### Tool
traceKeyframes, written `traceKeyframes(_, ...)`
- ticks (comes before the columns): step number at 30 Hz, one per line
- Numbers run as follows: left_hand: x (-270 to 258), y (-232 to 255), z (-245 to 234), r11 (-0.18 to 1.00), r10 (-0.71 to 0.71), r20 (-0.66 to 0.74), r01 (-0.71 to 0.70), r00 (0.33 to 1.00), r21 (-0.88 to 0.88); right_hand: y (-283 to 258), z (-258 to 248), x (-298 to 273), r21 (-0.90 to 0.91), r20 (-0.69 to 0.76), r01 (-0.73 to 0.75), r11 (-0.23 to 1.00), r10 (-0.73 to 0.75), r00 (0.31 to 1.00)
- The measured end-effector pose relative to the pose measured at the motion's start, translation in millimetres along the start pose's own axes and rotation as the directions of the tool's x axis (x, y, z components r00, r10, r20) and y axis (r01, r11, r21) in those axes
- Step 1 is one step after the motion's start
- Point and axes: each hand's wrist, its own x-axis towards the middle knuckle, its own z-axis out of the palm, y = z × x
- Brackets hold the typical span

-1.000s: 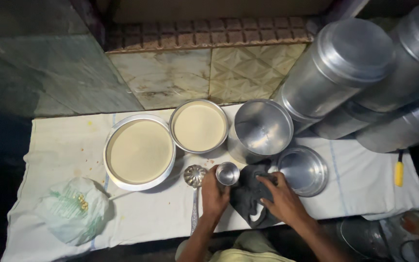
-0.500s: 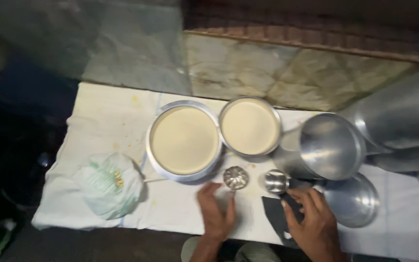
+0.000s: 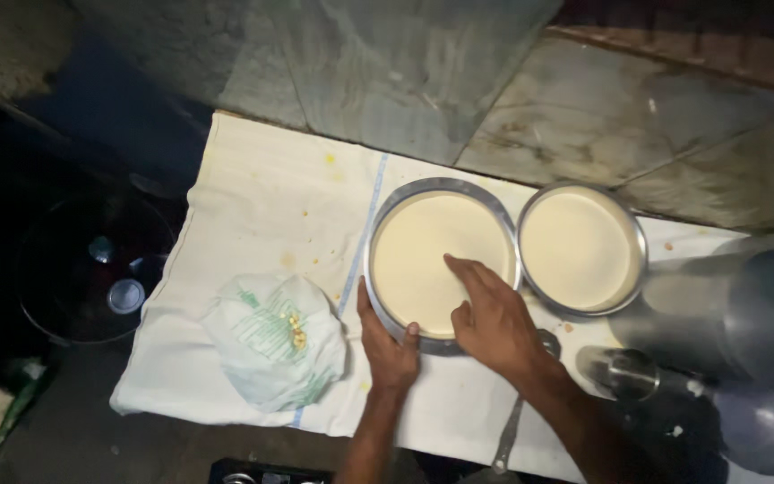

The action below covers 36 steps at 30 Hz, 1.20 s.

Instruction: The person pours a white batter from a large metal container into two round metal pans, then uses a ladle to transfer batter between the pans and a smaller metal container. The person also wipes the large container with a dark cloth.

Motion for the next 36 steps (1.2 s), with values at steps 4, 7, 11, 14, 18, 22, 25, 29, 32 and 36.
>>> traceKeyframes(4, 1, -4, -1, 0.999, 0.051, 0.013, -0.051, 0.999, 0.014, 1, 8, 18, 0.017, 0.020, 0.003, 1.000, -0.003, 1.000)
traceKeyframes(7, 4, -6, -1, 0.998, 0.057, 0.030, -0.057, 0.998, 0.002, 1, 9, 32, -0.064, 0.005, 0.097, 0.993, -0.097, 0.995)
traceKeyframes(11, 1, -10, -2, 0.998, 0.058, 0.038, -0.059, 0.998, 0.025, -2, 10, 36, -0.069, -0.027, 0.075, 0.995, -0.077, 0.997)
traceKeyframes(14, 0, -13, -1, 0.995, 0.078, 0.036, -0.080, 0.996, 0.053, -5, 14, 33, -0.112, -0.016, 0.112, 0.987, -0.115, 0.993)
traceKeyframes(18, -2, -19, -1, 0.998, 0.057, 0.051, -0.058, 0.997, 0.021, -9, 20, 25, -0.221, 0.027, 0.178, 0.959, -0.176, 0.984)
traceKeyframes(22, -2, -21, 0, 0.995, 0.080, 0.047, -0.082, 0.996, 0.051, -10, 21, 19, -0.250, 0.118, 0.072, 0.966, -0.044, 0.992)
traceKeyframes(25, -2, -20, -1, 1.000, 0.013, 0.060, -0.014, 0.998, 0.004, -10, 21, 16, -0.228, 0.166, 0.075, 0.971, -0.037, 0.985)
traceKeyframes(29, -2, -18, -1, 0.999, 0.025, 0.069, -0.023, 0.997, -0.025, -12, 23, 13, -0.254, 0.211, 0.051, 0.966, 0.004, 0.978)
traceKeyframes(32, 0, -18, -1, 0.999, 0.050, 0.059, -0.051, 0.997, 0.004, -15, 26, 15, -0.252, 0.230, 0.069, 0.965, -0.009, 0.973)
traceKeyframes(36, -1, -18, 0, 0.998, -0.015, 0.075, 0.019, 0.997, -0.051, -16, 30, 22, -0.259, 0.250, 0.110, 0.960, -0.044, 0.967)
